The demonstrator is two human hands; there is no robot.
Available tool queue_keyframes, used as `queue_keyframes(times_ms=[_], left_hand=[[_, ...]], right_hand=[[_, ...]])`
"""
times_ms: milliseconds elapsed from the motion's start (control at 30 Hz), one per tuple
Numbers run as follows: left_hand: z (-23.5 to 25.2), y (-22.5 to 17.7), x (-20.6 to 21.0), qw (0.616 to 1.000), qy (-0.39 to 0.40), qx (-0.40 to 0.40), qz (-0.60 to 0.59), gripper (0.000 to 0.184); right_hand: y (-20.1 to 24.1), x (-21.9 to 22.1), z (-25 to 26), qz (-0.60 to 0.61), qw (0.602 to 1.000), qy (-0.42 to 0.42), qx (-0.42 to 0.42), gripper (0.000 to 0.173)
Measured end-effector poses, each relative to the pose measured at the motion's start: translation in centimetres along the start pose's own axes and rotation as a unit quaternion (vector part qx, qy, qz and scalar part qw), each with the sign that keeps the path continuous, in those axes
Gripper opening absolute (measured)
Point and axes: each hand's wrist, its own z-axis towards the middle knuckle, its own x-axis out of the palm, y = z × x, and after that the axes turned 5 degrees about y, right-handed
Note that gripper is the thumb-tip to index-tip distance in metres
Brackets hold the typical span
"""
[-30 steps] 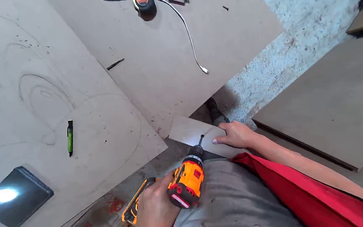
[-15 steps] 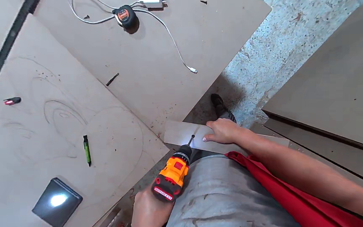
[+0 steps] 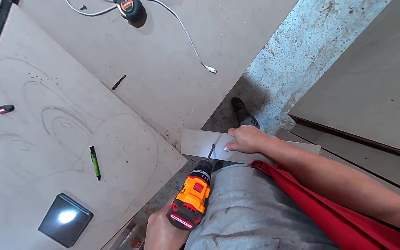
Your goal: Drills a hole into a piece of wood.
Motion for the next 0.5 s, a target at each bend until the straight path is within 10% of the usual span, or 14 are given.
queue_keyframes(times_ms=[500], left_hand=[[-1.1, -0.7, -0.4, 0.998, -0.046, 0.024, 0.020, 0.059]], right_hand=[[0.1, -0.2, 0.0, 0.002, 1.000, -0.008, -0.011, 0.056]])
